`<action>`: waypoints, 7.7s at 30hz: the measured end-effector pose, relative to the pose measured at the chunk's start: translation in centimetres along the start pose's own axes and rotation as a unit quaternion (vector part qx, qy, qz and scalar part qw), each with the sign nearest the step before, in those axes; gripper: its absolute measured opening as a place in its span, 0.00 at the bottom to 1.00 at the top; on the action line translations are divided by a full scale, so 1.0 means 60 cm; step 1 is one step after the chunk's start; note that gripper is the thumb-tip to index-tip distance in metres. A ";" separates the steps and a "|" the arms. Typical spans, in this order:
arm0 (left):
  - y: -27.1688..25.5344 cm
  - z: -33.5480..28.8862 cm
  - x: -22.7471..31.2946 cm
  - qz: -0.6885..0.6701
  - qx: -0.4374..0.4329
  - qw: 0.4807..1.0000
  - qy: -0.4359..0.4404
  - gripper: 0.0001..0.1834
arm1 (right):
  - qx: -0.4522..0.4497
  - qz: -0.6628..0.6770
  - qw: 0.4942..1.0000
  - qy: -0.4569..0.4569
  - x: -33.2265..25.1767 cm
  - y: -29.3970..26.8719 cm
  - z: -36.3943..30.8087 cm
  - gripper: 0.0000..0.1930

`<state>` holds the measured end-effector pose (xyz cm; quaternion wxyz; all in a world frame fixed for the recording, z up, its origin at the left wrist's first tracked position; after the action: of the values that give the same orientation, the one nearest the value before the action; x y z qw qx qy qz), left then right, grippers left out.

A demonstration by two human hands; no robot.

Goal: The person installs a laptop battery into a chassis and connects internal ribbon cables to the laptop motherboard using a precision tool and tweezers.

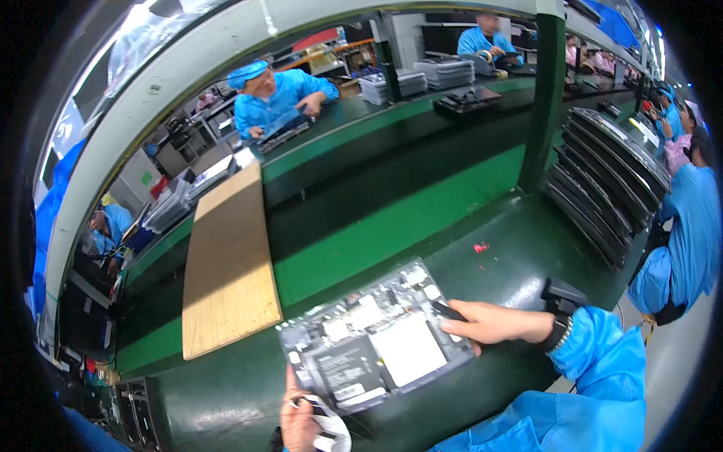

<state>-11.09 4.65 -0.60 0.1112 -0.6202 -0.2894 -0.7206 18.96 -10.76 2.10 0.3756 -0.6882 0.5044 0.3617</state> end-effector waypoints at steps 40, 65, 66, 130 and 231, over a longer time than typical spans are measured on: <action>0.129 0.200 -0.109 0.484 -0.166 0.859 0.022 0.10 | 0.044 0.169 0.954 -0.244 -0.016 -0.022 0.070 0.13; 0.103 0.196 -0.113 0.451 -0.159 0.878 0.031 0.10 | 0.139 -0.125 0.795 -0.577 -0.139 0.029 -0.061 0.11; 0.103 0.199 -0.114 0.416 -0.155 0.896 0.026 0.09 | 0.163 -0.157 0.852 -0.472 -0.132 0.030 -0.029 0.11; 0.095 0.203 -0.076 0.302 -0.081 0.949 0.033 0.04 | 0.067 -0.086 0.973 -0.205 0.010 -0.001 0.129 0.12; 0.096 0.202 -0.077 0.328 -0.072 0.941 0.052 0.05 | 0.036 -0.112 0.964 -0.238 0.014 0.004 0.132 0.08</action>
<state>2.92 5.80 -2.65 0.3113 -0.6487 -0.0115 -0.6944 17.99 -4.16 -2.26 0.5475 -0.6202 0.3333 0.4523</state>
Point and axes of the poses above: each hand's wrist, its own z-axis towards the middle knuckle, its own y-axis out of the palm, x = y × z, the point moved 3 cm from there along z, towards the middle knuckle, and after that the axes turned 15 degrees about -x, right-handed, at the moved point
